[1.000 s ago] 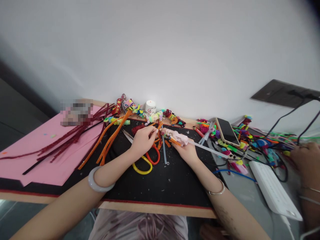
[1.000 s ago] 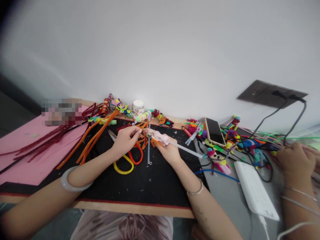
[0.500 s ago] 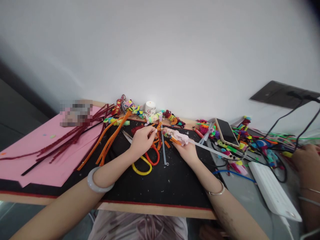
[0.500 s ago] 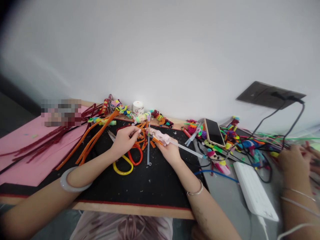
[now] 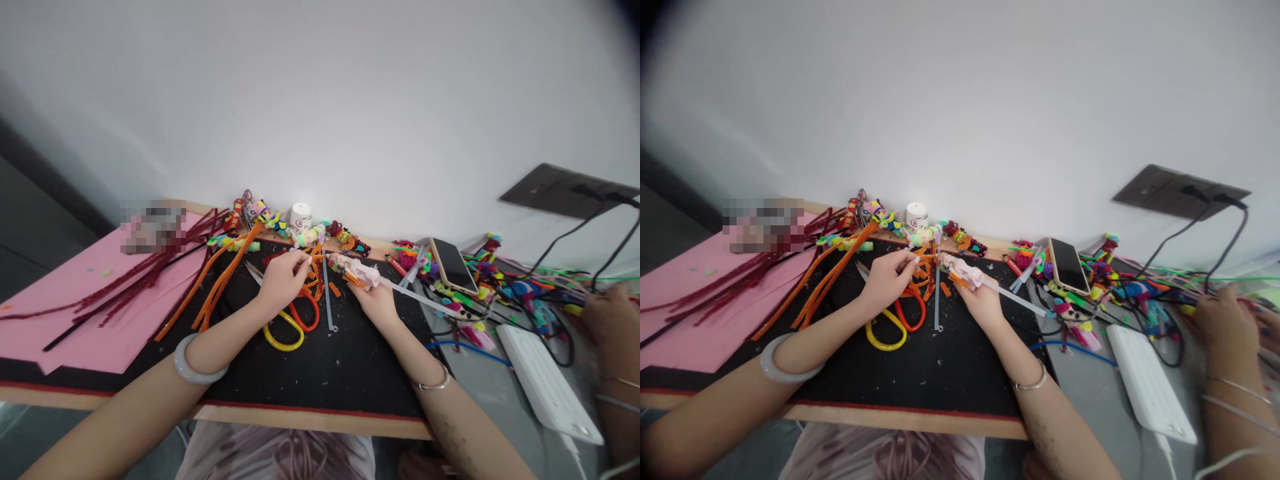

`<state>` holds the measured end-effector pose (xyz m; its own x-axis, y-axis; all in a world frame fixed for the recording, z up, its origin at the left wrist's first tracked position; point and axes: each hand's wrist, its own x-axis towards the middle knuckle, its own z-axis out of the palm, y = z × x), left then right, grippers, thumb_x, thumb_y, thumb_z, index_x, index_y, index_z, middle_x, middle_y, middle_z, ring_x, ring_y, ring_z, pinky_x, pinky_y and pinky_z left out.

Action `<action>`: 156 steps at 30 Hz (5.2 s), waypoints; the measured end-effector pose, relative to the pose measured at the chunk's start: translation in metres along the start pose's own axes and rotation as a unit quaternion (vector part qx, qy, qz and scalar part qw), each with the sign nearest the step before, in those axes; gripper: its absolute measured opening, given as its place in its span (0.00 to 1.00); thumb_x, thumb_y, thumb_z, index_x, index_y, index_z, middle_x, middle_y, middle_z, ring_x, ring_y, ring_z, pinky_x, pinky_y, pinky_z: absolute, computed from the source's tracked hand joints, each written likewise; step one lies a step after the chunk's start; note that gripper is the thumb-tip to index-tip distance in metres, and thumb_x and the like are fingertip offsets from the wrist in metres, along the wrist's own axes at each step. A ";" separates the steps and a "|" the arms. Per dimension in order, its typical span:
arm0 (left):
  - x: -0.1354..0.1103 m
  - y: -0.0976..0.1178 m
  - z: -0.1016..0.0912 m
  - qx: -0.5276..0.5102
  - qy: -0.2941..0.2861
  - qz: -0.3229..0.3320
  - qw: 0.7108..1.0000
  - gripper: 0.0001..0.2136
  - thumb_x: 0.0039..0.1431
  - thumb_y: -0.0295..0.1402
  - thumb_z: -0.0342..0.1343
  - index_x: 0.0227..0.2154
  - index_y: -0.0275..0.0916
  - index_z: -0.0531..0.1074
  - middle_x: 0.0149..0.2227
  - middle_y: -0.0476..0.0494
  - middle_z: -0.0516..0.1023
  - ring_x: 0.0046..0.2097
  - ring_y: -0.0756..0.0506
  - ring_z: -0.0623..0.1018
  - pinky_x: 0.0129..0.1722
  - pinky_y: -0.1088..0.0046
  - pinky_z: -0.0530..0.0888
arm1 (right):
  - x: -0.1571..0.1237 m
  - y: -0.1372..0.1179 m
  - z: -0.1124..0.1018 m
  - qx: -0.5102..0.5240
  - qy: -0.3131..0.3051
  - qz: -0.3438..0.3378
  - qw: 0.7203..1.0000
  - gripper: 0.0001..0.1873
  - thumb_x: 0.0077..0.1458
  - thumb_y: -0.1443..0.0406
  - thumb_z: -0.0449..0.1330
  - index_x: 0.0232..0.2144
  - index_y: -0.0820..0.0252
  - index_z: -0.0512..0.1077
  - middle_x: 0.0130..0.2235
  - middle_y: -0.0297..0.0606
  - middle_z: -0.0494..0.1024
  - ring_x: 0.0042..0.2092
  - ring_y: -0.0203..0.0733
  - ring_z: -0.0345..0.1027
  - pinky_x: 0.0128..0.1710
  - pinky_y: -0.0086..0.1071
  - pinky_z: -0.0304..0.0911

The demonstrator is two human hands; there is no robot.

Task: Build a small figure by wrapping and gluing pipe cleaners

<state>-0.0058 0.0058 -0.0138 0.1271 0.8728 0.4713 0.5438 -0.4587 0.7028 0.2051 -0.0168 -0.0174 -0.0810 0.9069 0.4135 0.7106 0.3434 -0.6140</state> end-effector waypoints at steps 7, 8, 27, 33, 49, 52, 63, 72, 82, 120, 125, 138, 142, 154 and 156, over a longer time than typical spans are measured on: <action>0.002 -0.001 -0.003 -0.005 0.013 -0.011 1.000 0.10 0.58 0.33 0.46 0.25 0.37 0.68 0.22 0.50 0.69 0.24 0.51 0.67 0.27 0.76 0.63 | 0.003 0.001 -0.005 -0.069 -0.003 0.021 0.997 0.13 0.54 0.57 0.55 0.32 0.59 0.73 0.31 0.39 0.77 0.33 0.43 0.71 0.33 0.32 0.63; 0.002 -0.001 -0.003 -0.010 0.015 -0.013 1.000 0.10 0.58 0.33 0.47 0.24 0.37 0.68 0.22 0.50 0.69 0.24 0.51 0.67 0.26 0.76 0.63 | 0.003 0.001 -0.006 -0.096 -0.009 0.033 0.995 0.12 0.54 0.56 0.55 0.31 0.58 0.72 0.31 0.38 0.77 0.32 0.42 0.71 0.31 0.31 0.62; -0.003 0.012 -0.002 -0.070 -0.097 0.074 0.990 0.08 0.59 0.31 0.47 0.26 0.36 0.68 0.24 0.49 0.70 0.25 0.52 0.68 0.29 0.76 0.66 | 0.000 -0.021 -0.015 -0.166 0.041 -0.152 0.973 0.31 0.49 0.64 0.57 0.56 0.57 0.57 0.56 0.46 0.61 0.57 0.54 0.52 0.55 0.49 0.50; -0.008 0.019 0.001 -0.081 -0.152 0.103 0.980 0.07 0.58 0.29 0.47 0.28 0.37 0.69 0.25 0.49 0.71 0.26 0.52 0.68 0.28 0.77 0.65 | -0.006 -0.026 -0.006 -0.159 0.011 -0.203 0.966 0.21 0.55 0.65 0.55 0.52 0.51 0.64 0.56 0.43 0.62 0.57 0.51 0.53 0.54 0.49 0.52; -0.008 0.018 0.002 -0.131 -0.152 0.046 0.979 0.07 0.58 0.31 0.47 0.27 0.36 0.67 0.23 0.50 0.68 0.23 0.53 0.67 0.25 0.78 0.65 | -0.007 -0.018 -0.001 -0.177 0.001 -0.213 0.961 0.20 0.56 0.69 0.53 0.51 0.54 0.66 0.53 0.42 0.69 0.54 0.48 0.58 0.51 0.45 0.56; -0.008 0.019 0.001 -0.128 -0.156 0.043 0.979 0.07 0.58 0.30 0.47 0.27 0.36 0.67 0.22 0.51 0.68 0.23 0.53 0.67 0.25 0.78 0.65 | -0.007 -0.017 -0.001 -0.170 0.005 -0.214 0.962 0.18 0.57 0.68 0.53 0.50 0.55 0.67 0.52 0.43 0.69 0.54 0.48 0.59 0.51 0.45 0.56; -0.006 0.013 0.001 -0.070 -0.167 0.085 0.980 0.06 0.57 0.29 0.47 0.27 0.36 0.67 0.24 0.51 0.67 0.25 0.52 0.66 0.27 0.77 0.63 | -0.007 -0.016 -0.001 -0.155 0.013 -0.211 0.965 0.13 0.57 0.68 0.53 0.44 0.56 0.70 0.49 0.42 0.71 0.51 0.46 0.60 0.49 0.42 0.57; -0.005 0.011 -0.002 -0.033 -0.183 0.121 0.975 0.05 0.57 0.28 0.47 0.30 0.36 0.67 0.26 0.50 0.67 0.25 0.53 0.65 0.27 0.78 0.63 | -0.006 -0.015 0.000 -0.140 0.019 -0.222 0.965 0.10 0.56 0.68 0.55 0.41 0.57 0.72 0.47 0.42 0.73 0.50 0.46 0.62 0.47 0.42 0.58; -0.002 0.009 -0.005 0.028 -0.165 0.169 0.971 0.11 0.62 0.34 0.45 0.42 0.37 0.68 0.39 0.44 0.74 0.39 0.48 0.73 0.39 0.73 0.69 | -0.006 -0.014 -0.001 -0.151 0.030 -0.215 0.964 0.10 0.56 0.69 0.55 0.41 0.57 0.71 0.46 0.42 0.73 0.49 0.46 0.62 0.47 0.42 0.57; -0.005 0.004 0.001 0.076 -0.134 0.223 0.962 0.08 0.61 0.32 0.47 0.33 0.37 0.72 0.33 0.46 0.76 0.36 0.50 0.75 0.37 0.76 0.71 | -0.007 -0.016 0.001 -0.126 0.020 -0.216 0.968 0.09 0.56 0.67 0.56 0.40 0.56 0.71 0.46 0.42 0.73 0.49 0.46 0.64 0.47 0.42 0.59; -0.004 0.005 0.001 0.076 -0.134 0.222 0.963 0.09 0.61 0.32 0.48 0.33 0.37 0.72 0.33 0.45 0.76 0.36 0.49 0.75 0.36 0.76 0.70 | -0.007 -0.017 0.000 -0.112 0.029 -0.214 0.970 0.08 0.55 0.67 0.56 0.38 0.56 0.71 0.45 0.42 0.73 0.48 0.45 0.65 0.46 0.42 0.60; -0.005 0.004 0.001 0.076 -0.146 0.220 0.962 0.09 0.61 0.32 0.48 0.33 0.36 0.72 0.33 0.45 0.76 0.35 0.49 0.75 0.35 0.76 0.70 | -0.007 -0.014 0.002 -0.086 0.036 -0.225 0.970 0.07 0.55 0.68 0.56 0.37 0.57 0.72 0.44 0.43 0.73 0.47 0.45 0.65 0.46 0.42 0.61; -0.005 0.004 0.001 0.069 -0.147 0.216 0.963 0.08 0.60 0.32 0.48 0.33 0.37 0.72 0.33 0.46 0.76 0.35 0.49 0.75 0.35 0.76 0.70 | -0.007 -0.015 0.002 -0.084 0.036 -0.219 0.971 0.07 0.55 0.68 0.56 0.37 0.56 0.72 0.44 0.43 0.73 0.47 0.45 0.65 0.45 0.42 0.61; -0.005 0.004 0.002 0.060 -0.139 0.216 0.965 0.08 0.60 0.32 0.49 0.32 0.37 0.72 0.31 0.46 0.76 0.33 0.50 0.74 0.33 0.76 0.69 | -0.007 -0.015 0.002 -0.089 0.034 -0.211 0.973 0.07 0.54 0.68 0.57 0.37 0.55 0.72 0.44 0.42 0.73 0.46 0.45 0.65 0.45 0.42 0.62; -0.006 0.004 0.002 0.060 -0.140 0.214 0.965 0.08 0.60 0.32 0.49 0.32 0.37 0.72 0.31 0.46 0.76 0.33 0.50 0.74 0.33 0.76 0.69 | -0.007 -0.015 0.002 -0.087 0.033 -0.211 0.973 0.07 0.55 0.68 0.56 0.36 0.55 0.72 0.44 0.42 0.73 0.46 0.45 0.65 0.44 0.42 0.62</action>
<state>-0.0027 -0.0007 -0.0143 0.5710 0.6267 0.5303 0.4814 -0.7788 0.4021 0.1938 -0.0278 -0.0120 -0.3502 0.6747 0.6497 0.7324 0.6296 -0.2591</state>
